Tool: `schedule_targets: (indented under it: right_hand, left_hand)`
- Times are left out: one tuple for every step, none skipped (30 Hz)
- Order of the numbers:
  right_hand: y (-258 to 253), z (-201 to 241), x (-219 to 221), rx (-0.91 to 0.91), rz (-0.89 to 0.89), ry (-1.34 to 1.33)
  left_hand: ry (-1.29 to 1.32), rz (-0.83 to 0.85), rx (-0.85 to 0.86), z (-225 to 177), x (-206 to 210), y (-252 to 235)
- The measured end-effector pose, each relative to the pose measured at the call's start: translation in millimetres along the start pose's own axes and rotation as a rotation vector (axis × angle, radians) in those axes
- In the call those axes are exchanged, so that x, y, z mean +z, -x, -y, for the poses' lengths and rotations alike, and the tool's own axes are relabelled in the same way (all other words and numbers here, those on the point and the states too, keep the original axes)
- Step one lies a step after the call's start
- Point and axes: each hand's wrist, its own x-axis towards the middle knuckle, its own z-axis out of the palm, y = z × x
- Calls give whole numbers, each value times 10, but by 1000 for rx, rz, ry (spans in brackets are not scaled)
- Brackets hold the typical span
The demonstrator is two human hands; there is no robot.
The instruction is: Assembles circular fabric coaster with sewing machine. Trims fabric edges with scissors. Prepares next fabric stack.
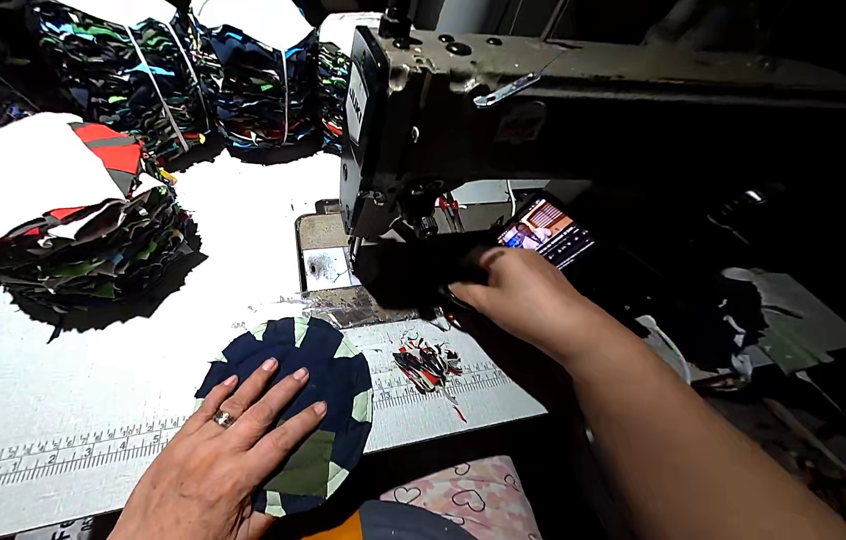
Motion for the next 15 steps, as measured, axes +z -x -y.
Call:
schedule_targets:
  right_hand:
    - [-74,58,21,11,-1,66]
    - [-139,101,46,28,6,115]
    - [-198,118,85,23,0,157]
    - [-244,133,123,9,-7,188]
    - [-279,153,152,4,-11,205]
    - [-308,165,176,1,-17,219]
    - [-332,171,184,-5,-14,226]
    - [-340,177,182,-11,-5,230]
    - [-332,173,181,-25,-1,232]
    - [-302,169,176,-43,-5,232]
    - [-247,161,170,-71,-30,221]
    - [-172,154,163,-104,-68,208]
    - [-72,157,155,-131,-115,195]
    - [56,177,147,-144,-146,180]
    - [213,208,144,-152,-153,164]
  left_hand:
    - [-2,-4,1,1,7,1]
    - [-2,-8,2,2,13,1]
    - [-1,-15,4,3,18,-1]
    - [-2,-20,6,5,25,0]
    - [-1,-21,5,2,30,2]
    - [6,-21,3,-2,30,3]
    - [11,-23,1,-2,30,2]
    - [13,-24,1,-1,28,2]
    - [13,-23,-1,0,26,2]
    - [13,-23,-4,0,25,3]
    - [14,-21,-4,-1,26,1]
    - [16,-20,-5,0,26,-2]
    - [17,-19,-7,0,26,-3]
    - [17,-21,-9,-2,28,2]
    - [18,-24,-9,-5,28,6]
